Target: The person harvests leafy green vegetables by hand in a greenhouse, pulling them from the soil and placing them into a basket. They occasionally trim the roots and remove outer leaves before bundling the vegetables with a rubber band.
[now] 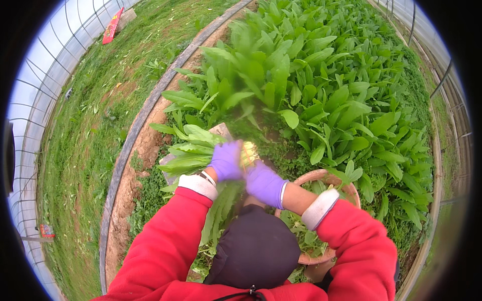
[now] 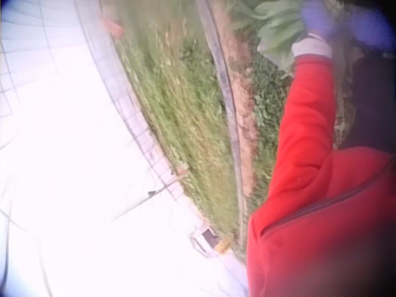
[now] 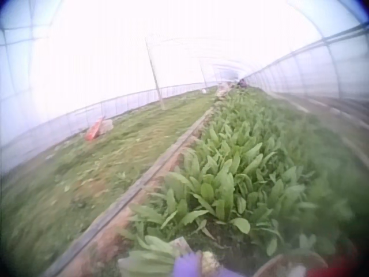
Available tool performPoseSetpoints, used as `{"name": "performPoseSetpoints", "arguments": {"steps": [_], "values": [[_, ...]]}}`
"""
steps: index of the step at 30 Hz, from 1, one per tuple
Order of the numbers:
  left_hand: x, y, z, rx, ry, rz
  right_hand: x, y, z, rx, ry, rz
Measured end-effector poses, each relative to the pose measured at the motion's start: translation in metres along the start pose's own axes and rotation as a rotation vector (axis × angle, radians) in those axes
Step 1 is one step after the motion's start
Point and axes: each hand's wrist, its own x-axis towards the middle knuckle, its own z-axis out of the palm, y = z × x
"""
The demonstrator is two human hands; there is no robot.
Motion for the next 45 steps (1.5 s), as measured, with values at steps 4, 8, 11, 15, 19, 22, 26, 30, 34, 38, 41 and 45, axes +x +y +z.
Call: {"name": "performPoseSetpoints", "arguments": {"steps": [4, 8, 11, 15, 19, 22, 26, 30, 34, 38, 41, 45], "values": [[-0.001, 0.003, 0.002, 0.055, 0.041, 0.019, -0.009, -0.031, 0.060, 0.142, 0.030, 0.275], [-0.001, 0.005, 0.000, 0.057, -0.029, 0.013, 0.000, -0.039, 0.096, 0.050, 0.113, 0.419], [0.001, 0.002, -0.005, 0.058, -0.057, 0.049, 0.007, -0.041, 0.109, 0.102, 0.080, 0.472], [0.004, -0.002, -0.011, 0.063, -0.162, 0.069, 0.011, -0.043, 0.117, 0.136, 0.188, 0.524], [0.000, 0.004, -0.009, 0.099, -0.094, 0.014, 0.016, -0.046, 0.122, 0.104, 0.340, 0.565], [-0.004, 0.012, -0.006, 0.110, -0.057, -0.057, 0.011, -0.047, 0.118, 0.100, 0.350, 0.571], [-0.007, 0.018, -0.005, 0.133, -0.042, -0.075, -0.012, -0.037, 0.103, 0.226, 0.513, 0.616], [-0.008, 0.017, -0.003, 0.140, -0.029, -0.064, -0.017, -0.006, 0.094, 0.343, 0.599, 0.860], [-0.008, 0.014, 0.002, 0.099, -0.018, -0.042, -0.006, 0.035, 0.113, 0.598, 0.692, 0.775], [-0.007, 0.007, 0.008, 0.038, 0.035, -0.013, 0.006, 0.055, 0.156, 1.276, 0.561, 0.571], [-0.005, 0.002, 0.012, -0.010, 0.088, 0.017, 0.029, 0.049, 0.187, 1.765, 0.743, 0.498], [-0.002, -0.004, 0.013, -0.037, 0.131, 0.046, 0.043, 0.034, 0.216, 1.884, 0.779, 0.542]]}}
